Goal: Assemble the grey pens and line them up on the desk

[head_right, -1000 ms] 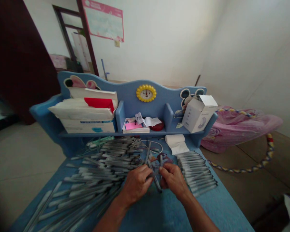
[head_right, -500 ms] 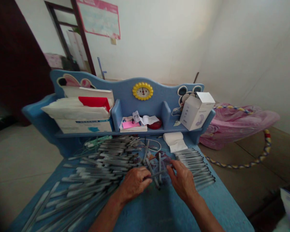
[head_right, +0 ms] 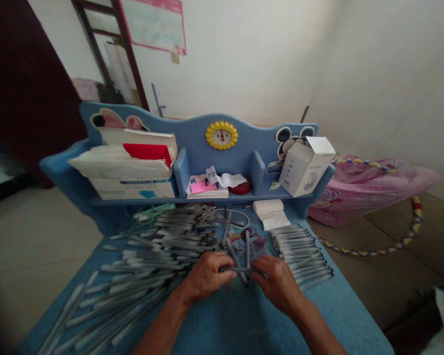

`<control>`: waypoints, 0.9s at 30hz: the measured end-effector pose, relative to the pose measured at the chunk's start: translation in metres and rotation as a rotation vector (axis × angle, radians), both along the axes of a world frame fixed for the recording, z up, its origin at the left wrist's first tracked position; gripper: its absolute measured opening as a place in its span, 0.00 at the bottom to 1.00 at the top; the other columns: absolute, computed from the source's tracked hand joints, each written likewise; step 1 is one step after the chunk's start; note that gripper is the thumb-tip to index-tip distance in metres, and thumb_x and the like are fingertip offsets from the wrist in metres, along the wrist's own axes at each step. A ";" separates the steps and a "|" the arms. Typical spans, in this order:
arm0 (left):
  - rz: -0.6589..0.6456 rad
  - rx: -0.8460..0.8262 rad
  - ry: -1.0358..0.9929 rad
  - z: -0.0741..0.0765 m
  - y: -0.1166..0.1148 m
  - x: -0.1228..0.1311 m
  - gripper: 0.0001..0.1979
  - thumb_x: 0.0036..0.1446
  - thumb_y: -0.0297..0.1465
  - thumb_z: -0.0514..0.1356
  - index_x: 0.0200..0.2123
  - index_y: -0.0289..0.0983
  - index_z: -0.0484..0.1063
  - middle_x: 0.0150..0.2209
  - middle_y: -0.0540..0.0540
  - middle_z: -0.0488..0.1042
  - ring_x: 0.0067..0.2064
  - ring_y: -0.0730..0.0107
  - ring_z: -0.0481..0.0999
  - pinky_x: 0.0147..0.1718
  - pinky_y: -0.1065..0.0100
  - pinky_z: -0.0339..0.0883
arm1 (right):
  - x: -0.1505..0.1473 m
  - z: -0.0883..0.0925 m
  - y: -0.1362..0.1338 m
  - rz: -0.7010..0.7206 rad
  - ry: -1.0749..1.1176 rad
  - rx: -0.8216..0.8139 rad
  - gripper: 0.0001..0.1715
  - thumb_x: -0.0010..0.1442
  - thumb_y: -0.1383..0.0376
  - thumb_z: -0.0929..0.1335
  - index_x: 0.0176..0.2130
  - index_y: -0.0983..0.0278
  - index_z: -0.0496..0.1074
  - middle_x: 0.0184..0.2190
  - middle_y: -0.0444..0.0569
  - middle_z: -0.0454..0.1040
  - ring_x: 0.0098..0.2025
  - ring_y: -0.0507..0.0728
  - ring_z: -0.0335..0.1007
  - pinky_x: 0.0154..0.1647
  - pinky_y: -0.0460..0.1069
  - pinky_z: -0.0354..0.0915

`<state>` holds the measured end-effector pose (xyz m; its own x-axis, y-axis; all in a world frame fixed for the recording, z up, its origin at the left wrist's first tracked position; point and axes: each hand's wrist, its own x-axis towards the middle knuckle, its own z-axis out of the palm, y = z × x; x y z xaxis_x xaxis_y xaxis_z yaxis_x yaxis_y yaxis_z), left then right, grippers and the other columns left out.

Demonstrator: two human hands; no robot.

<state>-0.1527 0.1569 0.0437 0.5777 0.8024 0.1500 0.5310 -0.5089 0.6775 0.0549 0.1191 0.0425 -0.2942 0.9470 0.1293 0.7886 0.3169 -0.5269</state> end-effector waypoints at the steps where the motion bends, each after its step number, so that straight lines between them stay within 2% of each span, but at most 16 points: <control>1: -0.003 -0.031 -0.025 0.001 0.000 -0.001 0.04 0.47 0.28 0.59 0.25 0.36 0.74 0.24 0.51 0.71 0.29 0.72 0.69 0.29 0.73 0.57 | 0.002 0.000 -0.002 -0.015 0.085 -0.067 0.08 0.56 0.64 0.65 0.31 0.62 0.74 0.28 0.45 0.73 0.31 0.54 0.68 0.31 0.47 0.59; 3: -0.006 -0.123 -0.097 0.002 -0.001 -0.003 0.04 0.46 0.28 0.59 0.24 0.35 0.75 0.23 0.52 0.70 0.28 0.73 0.67 0.28 0.74 0.57 | 0.003 -0.002 -0.006 -0.058 0.241 -0.177 0.09 0.54 0.62 0.66 0.29 0.63 0.74 0.24 0.43 0.72 0.28 0.54 0.67 0.29 0.46 0.59; 5: 0.012 -0.284 -0.231 0.003 -0.002 -0.003 0.04 0.45 0.29 0.60 0.24 0.34 0.74 0.21 0.53 0.68 0.26 0.75 0.66 0.25 0.74 0.56 | 0.002 -0.005 -0.010 -0.102 0.380 -0.251 0.10 0.53 0.60 0.66 0.27 0.63 0.73 0.21 0.42 0.70 0.26 0.53 0.65 0.28 0.46 0.58; 9: 0.139 -0.660 -0.698 -0.001 -0.005 0.004 0.07 0.41 0.30 0.63 0.26 0.32 0.73 0.20 0.53 0.67 0.20 0.79 0.62 0.20 0.75 0.55 | -0.015 -0.015 -0.020 -0.174 0.681 -0.321 0.14 0.53 0.57 0.66 0.25 0.64 0.70 0.19 0.43 0.70 0.25 0.53 0.63 0.28 0.46 0.58; 11: 0.204 -0.747 -0.887 -0.006 -0.004 0.008 0.08 0.39 0.29 0.65 0.25 0.32 0.73 0.20 0.53 0.68 0.19 0.80 0.62 0.20 0.76 0.55 | -0.029 -0.019 -0.024 -0.187 0.806 -0.363 0.14 0.55 0.56 0.65 0.27 0.64 0.68 0.17 0.43 0.70 0.23 0.52 0.62 0.27 0.46 0.57; 14: 0.285 -0.778 -1.036 -0.014 0.000 0.009 0.08 0.40 0.29 0.66 0.25 0.31 0.72 0.20 0.52 0.69 0.21 0.81 0.64 0.21 0.78 0.56 | -0.047 -0.021 -0.023 -0.150 0.859 -0.396 0.16 0.56 0.54 0.64 0.28 0.65 0.68 0.16 0.43 0.70 0.21 0.51 0.60 0.25 0.45 0.56; 18: 0.322 -0.773 -1.217 -0.015 0.008 0.000 0.08 0.44 0.30 0.64 0.29 0.33 0.71 0.30 0.48 0.75 0.29 0.74 0.72 0.27 0.74 0.64 | -0.054 -0.017 0.006 -0.118 0.658 -0.271 0.23 0.58 0.53 0.61 0.22 0.65 0.69 0.17 0.43 0.68 0.22 0.51 0.62 0.23 0.45 0.56; 20: 0.324 -0.788 -1.305 -0.012 0.011 -0.005 0.08 0.46 0.30 0.63 0.30 0.34 0.69 0.32 0.46 0.76 0.32 0.68 0.75 0.30 0.69 0.68 | -0.056 -0.014 0.030 -0.191 0.451 -0.154 0.19 0.58 0.57 0.61 0.26 0.65 0.72 0.21 0.45 0.71 0.25 0.53 0.66 0.25 0.45 0.58; 22: 0.339 -0.788 -1.360 -0.010 0.012 -0.009 0.08 0.47 0.31 0.62 0.31 0.34 0.67 0.30 0.46 0.76 0.30 0.67 0.76 0.29 0.65 0.69 | -0.060 -0.012 0.055 -0.236 0.150 -0.075 0.14 0.58 0.61 0.61 0.34 0.63 0.74 0.29 0.48 0.76 0.32 0.55 0.71 0.32 0.46 0.60; 24: 0.353 -0.766 -1.381 -0.009 0.013 -0.010 0.08 0.48 0.32 0.62 0.31 0.35 0.66 0.27 0.47 0.76 0.25 0.69 0.74 0.26 0.67 0.69 | -0.068 -0.011 0.078 -0.261 -0.155 -0.078 0.15 0.59 0.63 0.60 0.37 0.62 0.74 0.33 0.51 0.77 0.36 0.58 0.72 0.34 0.48 0.61; 27: 0.388 -0.707 -1.373 -0.011 0.014 -0.010 0.09 0.48 0.32 0.62 0.31 0.34 0.66 0.24 0.49 0.74 0.20 0.74 0.71 0.21 0.71 0.66 | -0.082 -0.013 0.103 -0.267 -0.303 -0.108 0.14 0.58 0.65 0.61 0.37 0.65 0.74 0.34 0.58 0.77 0.38 0.61 0.73 0.36 0.50 0.62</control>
<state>-0.1628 0.1705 0.0330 0.0766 0.9931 -0.0885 -0.6386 0.1170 0.7606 -0.0273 0.2218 0.0295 -0.0459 0.9985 -0.0293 0.9601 0.0360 -0.2773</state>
